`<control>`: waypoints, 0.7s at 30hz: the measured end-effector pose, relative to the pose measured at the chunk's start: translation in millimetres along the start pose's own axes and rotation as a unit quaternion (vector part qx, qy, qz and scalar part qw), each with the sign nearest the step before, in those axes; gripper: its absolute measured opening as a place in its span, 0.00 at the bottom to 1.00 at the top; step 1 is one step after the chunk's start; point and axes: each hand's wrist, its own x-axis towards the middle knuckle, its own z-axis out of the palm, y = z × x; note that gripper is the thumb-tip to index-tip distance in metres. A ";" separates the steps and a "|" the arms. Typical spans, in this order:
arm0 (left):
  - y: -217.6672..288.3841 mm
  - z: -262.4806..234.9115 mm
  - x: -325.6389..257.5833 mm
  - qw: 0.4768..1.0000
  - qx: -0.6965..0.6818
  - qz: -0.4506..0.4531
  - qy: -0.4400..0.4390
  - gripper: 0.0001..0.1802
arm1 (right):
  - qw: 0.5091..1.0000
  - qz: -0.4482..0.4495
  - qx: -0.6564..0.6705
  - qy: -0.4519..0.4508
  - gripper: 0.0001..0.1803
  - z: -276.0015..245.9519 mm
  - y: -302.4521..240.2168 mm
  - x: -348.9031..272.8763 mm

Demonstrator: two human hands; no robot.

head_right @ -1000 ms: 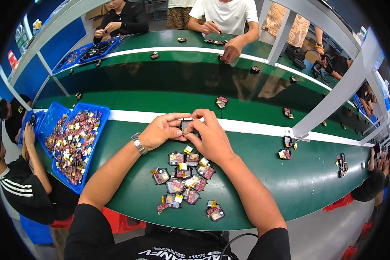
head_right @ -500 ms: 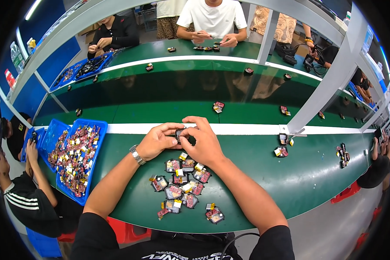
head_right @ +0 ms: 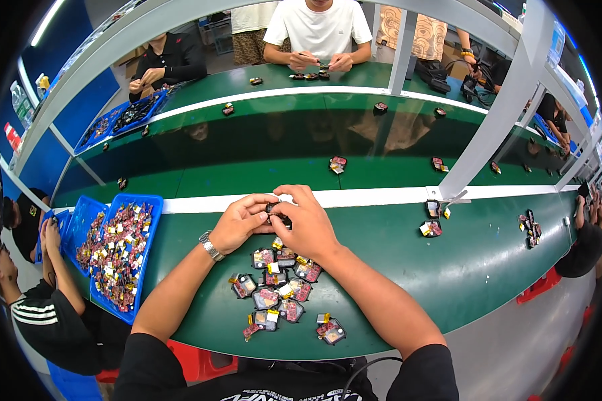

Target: Assembling small electronic components at a workshop workbench.

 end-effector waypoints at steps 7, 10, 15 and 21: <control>-1.1 -3.4 0.2 0.999 -0.033 -0.006 0.002 0.19 | 0.999 -0.034 -0.010 -0.005 0.04 -3.9 -3.2 2.1; -2.3 -3.3 0.5 0.999 -0.035 0.002 0.001 0.18 | 1.000 -0.028 -0.006 0.008 0.06 -1.8 -1.9 0.6; -3.1 -3.0 0.2 0.999 -0.033 0.006 0.008 0.18 | 0.999 -0.003 -0.031 0.010 0.08 -0.5 -4.9 -1.2; -1.1 -3.3 0.0 0.999 -0.036 0.003 0.002 0.18 | 0.999 0.003 0.012 0.033 0.07 0.5 -3.1 -2.2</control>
